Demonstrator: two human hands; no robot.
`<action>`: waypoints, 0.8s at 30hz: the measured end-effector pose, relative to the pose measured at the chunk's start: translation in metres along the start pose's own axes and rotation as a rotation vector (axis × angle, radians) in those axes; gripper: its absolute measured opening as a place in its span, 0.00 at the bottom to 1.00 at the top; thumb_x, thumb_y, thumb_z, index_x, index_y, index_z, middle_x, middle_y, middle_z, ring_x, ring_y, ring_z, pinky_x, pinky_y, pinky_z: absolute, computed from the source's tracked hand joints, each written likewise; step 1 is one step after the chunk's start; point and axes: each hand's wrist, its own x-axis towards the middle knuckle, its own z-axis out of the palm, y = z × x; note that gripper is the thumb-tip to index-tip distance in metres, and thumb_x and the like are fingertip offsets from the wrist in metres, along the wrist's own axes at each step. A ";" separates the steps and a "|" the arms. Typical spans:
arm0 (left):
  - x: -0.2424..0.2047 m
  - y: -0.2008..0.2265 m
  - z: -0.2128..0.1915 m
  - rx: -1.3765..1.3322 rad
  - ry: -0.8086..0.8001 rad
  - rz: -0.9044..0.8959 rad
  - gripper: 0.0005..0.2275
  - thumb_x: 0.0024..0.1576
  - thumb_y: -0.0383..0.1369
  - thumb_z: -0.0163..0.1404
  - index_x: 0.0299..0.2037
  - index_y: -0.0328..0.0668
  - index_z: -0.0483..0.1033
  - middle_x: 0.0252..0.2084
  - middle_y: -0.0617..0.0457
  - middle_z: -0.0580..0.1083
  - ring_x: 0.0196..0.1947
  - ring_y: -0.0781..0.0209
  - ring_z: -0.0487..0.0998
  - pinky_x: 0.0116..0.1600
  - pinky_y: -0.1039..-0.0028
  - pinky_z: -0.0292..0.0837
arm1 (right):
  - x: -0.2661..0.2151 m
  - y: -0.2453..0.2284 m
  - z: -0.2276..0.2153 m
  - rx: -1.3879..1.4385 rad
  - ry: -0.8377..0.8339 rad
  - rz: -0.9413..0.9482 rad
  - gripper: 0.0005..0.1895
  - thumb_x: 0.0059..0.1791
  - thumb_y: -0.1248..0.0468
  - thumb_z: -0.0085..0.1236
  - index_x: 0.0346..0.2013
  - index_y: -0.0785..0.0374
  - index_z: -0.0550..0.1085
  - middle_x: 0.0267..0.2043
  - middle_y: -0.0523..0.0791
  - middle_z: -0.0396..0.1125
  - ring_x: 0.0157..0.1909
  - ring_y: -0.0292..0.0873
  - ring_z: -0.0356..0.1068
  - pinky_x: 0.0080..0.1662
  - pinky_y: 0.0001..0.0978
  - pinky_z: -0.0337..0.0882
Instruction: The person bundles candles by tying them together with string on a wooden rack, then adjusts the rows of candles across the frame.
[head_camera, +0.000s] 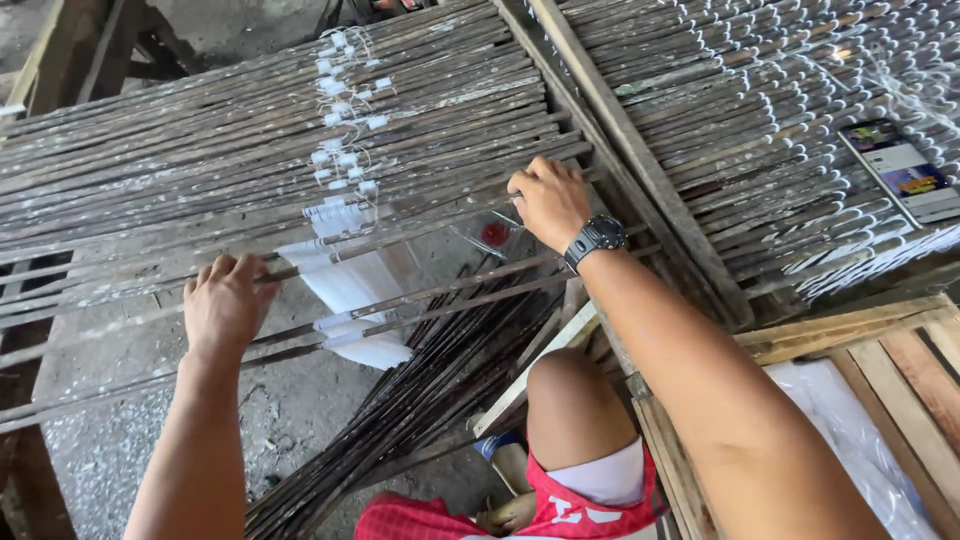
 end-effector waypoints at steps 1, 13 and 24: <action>-0.001 -0.003 0.001 -0.034 -0.018 0.002 0.12 0.47 0.45 0.48 0.38 0.57 0.68 0.39 0.57 0.68 0.44 0.55 0.70 0.47 0.67 0.63 | 0.001 0.003 0.000 0.037 -0.006 -0.003 0.04 0.43 0.60 0.48 0.33 0.50 0.67 0.38 0.41 0.56 0.46 0.46 0.60 0.46 0.44 0.58; 0.002 0.026 -0.053 -0.255 -0.177 -0.085 0.18 0.56 0.43 0.33 0.53 0.48 0.64 0.55 0.48 0.63 0.51 0.43 0.62 0.46 0.52 0.59 | -0.002 -0.004 -0.037 0.183 -0.130 -0.015 0.08 0.45 0.61 0.44 0.36 0.48 0.70 0.39 0.39 0.65 0.44 0.45 0.60 0.45 0.41 0.55; 0.007 -0.001 0.012 0.018 0.202 0.013 0.17 0.55 0.51 0.45 0.44 0.52 0.74 0.46 0.42 0.70 0.44 0.52 0.68 0.43 0.65 0.64 | 0.011 0.016 -0.008 0.176 -0.041 -0.139 0.04 0.44 0.62 0.47 0.31 0.53 0.70 0.32 0.41 0.65 0.37 0.44 0.63 0.41 0.39 0.61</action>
